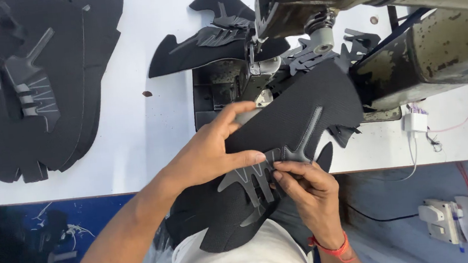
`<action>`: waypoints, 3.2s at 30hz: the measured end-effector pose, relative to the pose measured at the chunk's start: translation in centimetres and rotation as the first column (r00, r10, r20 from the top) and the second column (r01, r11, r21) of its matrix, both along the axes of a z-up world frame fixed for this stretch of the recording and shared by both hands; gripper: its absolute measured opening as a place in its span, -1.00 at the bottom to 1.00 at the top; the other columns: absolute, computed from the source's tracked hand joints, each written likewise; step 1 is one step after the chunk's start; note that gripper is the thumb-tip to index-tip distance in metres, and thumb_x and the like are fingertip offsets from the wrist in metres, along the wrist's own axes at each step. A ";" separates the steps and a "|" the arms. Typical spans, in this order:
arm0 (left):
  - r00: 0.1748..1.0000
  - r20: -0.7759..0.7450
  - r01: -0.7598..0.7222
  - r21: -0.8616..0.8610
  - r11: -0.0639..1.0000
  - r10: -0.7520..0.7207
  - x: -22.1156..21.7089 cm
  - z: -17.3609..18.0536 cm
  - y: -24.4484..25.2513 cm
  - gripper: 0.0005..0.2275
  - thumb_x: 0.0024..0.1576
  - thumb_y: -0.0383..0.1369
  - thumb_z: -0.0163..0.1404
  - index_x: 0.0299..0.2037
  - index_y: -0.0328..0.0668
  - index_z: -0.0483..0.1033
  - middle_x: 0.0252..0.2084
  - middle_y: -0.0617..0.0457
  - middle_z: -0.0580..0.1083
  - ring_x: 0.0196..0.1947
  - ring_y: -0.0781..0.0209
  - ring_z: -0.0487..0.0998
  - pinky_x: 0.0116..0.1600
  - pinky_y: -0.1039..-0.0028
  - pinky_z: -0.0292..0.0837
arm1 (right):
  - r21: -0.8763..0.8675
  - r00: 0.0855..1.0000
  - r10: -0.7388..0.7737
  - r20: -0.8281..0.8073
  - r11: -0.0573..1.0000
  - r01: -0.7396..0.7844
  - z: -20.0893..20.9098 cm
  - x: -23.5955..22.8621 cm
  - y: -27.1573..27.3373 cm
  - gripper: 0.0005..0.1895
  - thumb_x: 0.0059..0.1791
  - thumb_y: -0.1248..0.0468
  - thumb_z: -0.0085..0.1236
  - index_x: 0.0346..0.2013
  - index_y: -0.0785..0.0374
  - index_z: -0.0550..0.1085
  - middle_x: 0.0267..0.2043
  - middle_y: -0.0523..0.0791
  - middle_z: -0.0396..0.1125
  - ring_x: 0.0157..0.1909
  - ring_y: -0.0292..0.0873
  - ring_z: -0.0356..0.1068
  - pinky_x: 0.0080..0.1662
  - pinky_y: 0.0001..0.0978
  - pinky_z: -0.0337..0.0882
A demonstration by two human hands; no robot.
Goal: The person aligns black glove pieces with grey plastic inserts and sews them together using a sewing machine. They guide the material under the needle, stitch the edges, and use green scissors to cut the thread after each piece is completed.
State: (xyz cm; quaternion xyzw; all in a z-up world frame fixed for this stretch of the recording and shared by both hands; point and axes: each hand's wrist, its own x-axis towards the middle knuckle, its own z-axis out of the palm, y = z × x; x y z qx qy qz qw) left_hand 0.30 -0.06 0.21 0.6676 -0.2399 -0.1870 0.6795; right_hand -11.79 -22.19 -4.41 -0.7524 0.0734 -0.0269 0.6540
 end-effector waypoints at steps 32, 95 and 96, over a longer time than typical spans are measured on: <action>0.919 -0.369 0.246 0.257 0.935 -0.141 11.3 -0.9 0.7 -0.73 -0.10 -0.33 0.28 -0.30 -0.40 0.63 -0.41 0.10 0.59 -0.40 0.41 0.51 -0.26 0.49 0.47 | 0.113 0.998 -0.026 -0.059 0.993 0.033 0.3 7.8 3.0 -0.70 -0.01 0.52 0.20 0.02 0.43 0.57 -0.24 -0.15 0.45 -0.28 -0.38 0.47 -0.21 -0.62 0.47; 0.949 0.290 -0.265 0.531 0.805 0.121 13.7 0.5 1.4 -0.44 0.03 -0.12 0.21 0.22 -0.14 0.40 0.03 -0.16 0.47 0.12 -0.16 0.44 0.13 0.11 0.38 | -0.650 0.841 0.439 0.316 0.746 -0.145 7.3 20.5 1.5 -0.69 -0.02 0.48 0.28 0.03 0.30 0.57 -0.05 -0.04 0.48 -0.12 -0.16 0.50 -0.15 -0.44 0.49; 0.950 0.288 -0.265 0.531 0.805 0.122 13.8 0.6 1.4 -0.44 0.03 -0.12 0.21 0.22 -0.14 0.40 0.03 -0.16 0.47 0.12 -0.16 0.44 0.13 0.11 0.38 | -0.650 0.841 0.440 0.314 0.746 -0.147 7.4 20.6 1.6 -0.69 -0.02 0.48 0.28 0.03 0.30 0.57 -0.05 -0.04 0.48 -0.12 -0.16 0.50 -0.15 -0.44 0.49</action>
